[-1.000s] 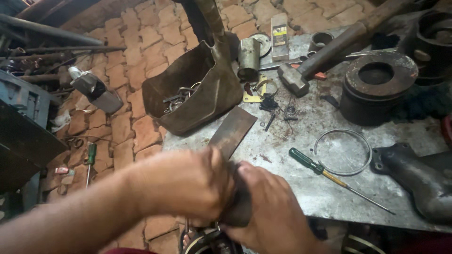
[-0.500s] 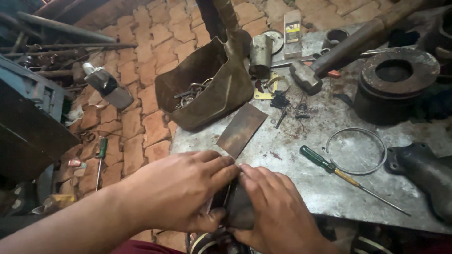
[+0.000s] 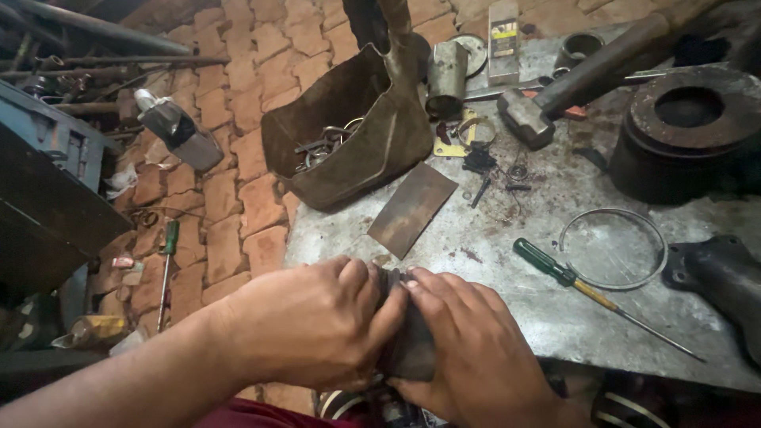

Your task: The person wipes and handles an engine piston by hand on a workshop table.

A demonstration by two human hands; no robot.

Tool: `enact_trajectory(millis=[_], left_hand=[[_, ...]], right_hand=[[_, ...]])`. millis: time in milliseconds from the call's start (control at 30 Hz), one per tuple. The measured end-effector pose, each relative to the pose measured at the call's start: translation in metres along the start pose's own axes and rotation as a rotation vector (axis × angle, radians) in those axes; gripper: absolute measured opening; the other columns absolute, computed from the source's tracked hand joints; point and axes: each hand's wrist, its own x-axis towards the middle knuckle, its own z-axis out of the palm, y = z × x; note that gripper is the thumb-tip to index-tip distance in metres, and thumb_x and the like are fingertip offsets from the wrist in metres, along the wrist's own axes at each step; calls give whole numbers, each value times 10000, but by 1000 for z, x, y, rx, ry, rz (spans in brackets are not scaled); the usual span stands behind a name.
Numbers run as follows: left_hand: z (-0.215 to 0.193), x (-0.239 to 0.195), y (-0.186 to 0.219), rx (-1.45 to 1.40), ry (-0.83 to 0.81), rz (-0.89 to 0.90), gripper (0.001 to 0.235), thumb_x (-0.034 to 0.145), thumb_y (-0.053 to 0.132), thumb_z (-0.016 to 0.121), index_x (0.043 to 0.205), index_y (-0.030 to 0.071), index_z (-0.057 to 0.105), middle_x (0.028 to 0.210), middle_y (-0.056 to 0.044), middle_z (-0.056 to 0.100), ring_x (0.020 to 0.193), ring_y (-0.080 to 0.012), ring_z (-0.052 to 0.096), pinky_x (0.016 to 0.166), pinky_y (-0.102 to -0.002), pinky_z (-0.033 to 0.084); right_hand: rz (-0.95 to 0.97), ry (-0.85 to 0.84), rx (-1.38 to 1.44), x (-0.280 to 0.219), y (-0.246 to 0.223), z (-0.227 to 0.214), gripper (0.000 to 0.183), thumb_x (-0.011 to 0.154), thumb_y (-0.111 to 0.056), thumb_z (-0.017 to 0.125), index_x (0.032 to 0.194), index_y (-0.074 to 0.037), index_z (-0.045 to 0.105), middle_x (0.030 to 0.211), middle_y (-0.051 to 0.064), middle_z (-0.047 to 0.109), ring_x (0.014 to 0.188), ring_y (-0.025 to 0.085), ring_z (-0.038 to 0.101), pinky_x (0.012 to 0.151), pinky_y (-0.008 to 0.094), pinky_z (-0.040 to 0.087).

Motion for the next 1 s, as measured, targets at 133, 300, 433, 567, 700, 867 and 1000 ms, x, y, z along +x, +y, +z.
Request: enact_trajectory(millis=[133, 300, 433, 567, 700, 867, 1000], left_hand=[[2, 1, -1, 84, 59, 41, 473, 842, 358, 597, 1008, -84, 608, 649, -126, 656, 541, -248, 616, 521, -330, 470], [-1, 0, 1, 57, 15, 74, 306, 868, 310, 573, 907, 7, 571, 612, -111, 640, 526, -248, 623, 489, -335, 451], [-2, -2, 3, 100, -1, 105, 266, 872, 274, 563, 890, 9, 562, 616, -113, 643, 533, -238, 631, 479, -328, 448], [1, -3, 4, 126, 39, 109, 265, 857, 283, 560, 878, 18, 555, 632, -118, 649, 553, -237, 639, 499, -317, 457], [3, -7, 5, 75, 40, 77, 254, 870, 277, 571, 889, 25, 553, 647, -104, 644, 571, -240, 641, 511, -329, 464], [5, -10, 10, -90, 43, -38, 264, 876, 280, 626, 903, 27, 553, 662, -84, 637, 586, -257, 643, 517, -364, 497], [7, -10, 12, -176, 17, -136, 258, 800, 262, 658, 874, 44, 542, 686, -95, 640, 598, -270, 657, 524, -387, 526]], right_hand=[[0, -18, -16, -1, 0, 2, 966, 591, -417, 889, 1320, 48, 457, 1369, 246, 528, 1240, 410, 533, 1042, 521, 397], [-12, -56, -24, -1, 0, 3, 989, 573, -389, 894, 1341, 52, 454, 1380, 242, 526, 1239, 419, 533, 1036, 536, 398], [-30, -53, -1, -2, 1, 3, 1004, 571, -432, 896, 1341, 49, 467, 1387, 241, 523, 1242, 424, 529, 1026, 545, 397], [-48, -40, -8, -3, 1, 4, 968, 616, -438, 896, 1339, 45, 472, 1397, 245, 517, 1260, 421, 521, 1034, 547, 394], [-50, -75, -19, -3, 1, 6, 1004, 586, -449, 898, 1337, 60, 468, 1393, 254, 510, 1248, 430, 511, 1027, 558, 388], [-32, -79, -36, -1, -4, 6, 980, 549, -401, 889, 1330, 33, 486, 1405, 236, 507, 1254, 420, 510, 1023, 552, 385], [-87, -63, -97, 0, -1, 4, 924, 598, -375, 869, 1336, 30, 487, 1418, 218, 508, 1258, 415, 502, 1045, 557, 379]])
